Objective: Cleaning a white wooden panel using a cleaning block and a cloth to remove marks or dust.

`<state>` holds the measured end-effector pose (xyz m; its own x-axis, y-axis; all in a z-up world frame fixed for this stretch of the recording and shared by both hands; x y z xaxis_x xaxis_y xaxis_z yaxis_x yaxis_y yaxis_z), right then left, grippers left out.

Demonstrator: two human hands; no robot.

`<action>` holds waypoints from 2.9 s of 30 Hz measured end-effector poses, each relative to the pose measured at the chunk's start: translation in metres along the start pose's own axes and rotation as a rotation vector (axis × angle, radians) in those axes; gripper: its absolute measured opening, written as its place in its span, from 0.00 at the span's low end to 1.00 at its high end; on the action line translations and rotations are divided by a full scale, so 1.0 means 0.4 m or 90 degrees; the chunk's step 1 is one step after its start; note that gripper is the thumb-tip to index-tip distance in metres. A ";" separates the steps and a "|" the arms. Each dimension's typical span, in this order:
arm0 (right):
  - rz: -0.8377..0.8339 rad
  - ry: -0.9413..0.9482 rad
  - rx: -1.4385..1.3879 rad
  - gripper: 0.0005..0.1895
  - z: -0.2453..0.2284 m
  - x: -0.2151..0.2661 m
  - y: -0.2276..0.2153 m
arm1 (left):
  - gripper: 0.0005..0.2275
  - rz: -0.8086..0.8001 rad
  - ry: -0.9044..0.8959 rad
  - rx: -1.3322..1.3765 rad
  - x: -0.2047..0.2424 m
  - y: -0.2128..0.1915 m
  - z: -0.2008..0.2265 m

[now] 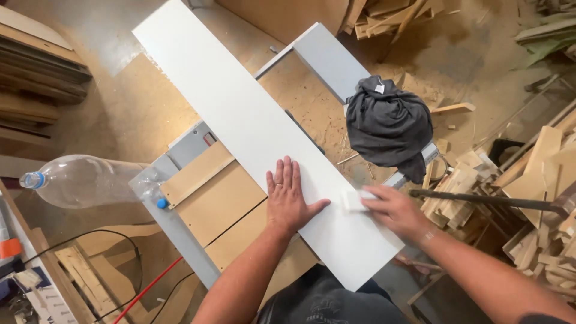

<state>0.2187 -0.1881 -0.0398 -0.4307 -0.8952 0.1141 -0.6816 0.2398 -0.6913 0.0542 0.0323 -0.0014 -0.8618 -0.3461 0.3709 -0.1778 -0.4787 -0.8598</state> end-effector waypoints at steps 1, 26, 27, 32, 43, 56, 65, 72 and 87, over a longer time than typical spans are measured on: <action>-0.002 0.006 -0.001 0.17 0.022 0.084 0.004 | 0.55 -0.006 0.002 0.002 0.009 0.007 0.001; 0.035 0.056 0.051 0.17 -0.003 0.008 0.007 | 0.41 0.115 0.058 -0.039 0.061 0.051 0.056; 0.058 0.031 0.067 0.16 -0.005 -0.001 0.008 | 0.32 0.152 0.128 -0.057 0.079 0.084 0.096; 0.094 -0.081 0.040 0.16 -0.070 -0.182 0.030 | 0.56 0.162 0.237 -0.221 0.146 0.233 0.208; 0.066 -0.067 0.090 0.15 -0.151 -0.402 0.124 | 0.49 -0.002 0.292 -0.116 0.152 0.231 0.246; 0.064 -0.034 -0.011 0.18 -0.069 -0.351 0.079 | 0.49 0.052 0.225 -0.077 0.081 0.111 0.135; 0.096 -0.050 0.046 0.15 -0.016 -0.089 0.027 | 0.55 0.007 0.061 -0.047 0.071 0.109 0.090; 0.114 -0.103 0.078 0.12 -0.046 -0.004 0.010 | 0.56 0.011 0.061 -0.068 0.075 0.124 0.092; 0.172 -0.081 0.074 0.13 0.006 0.080 0.040 | 0.58 0.011 0.058 -0.055 0.077 0.109 0.097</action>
<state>0.1954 -0.2140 -0.0491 -0.5047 -0.8465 -0.1695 -0.4771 0.4371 -0.7624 0.0383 -0.0306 -0.0137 -0.9041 -0.2764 0.3258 -0.1999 -0.4001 -0.8944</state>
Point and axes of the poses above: each hand's wrist, its own x-axis away from the middle knuckle, its own y-axis out of the palm, z = x × y, the point moved 7 cm from there along -x, towards the middle knuckle, and after that the axes turned 11 degrees about y, right-handed, at the moved point
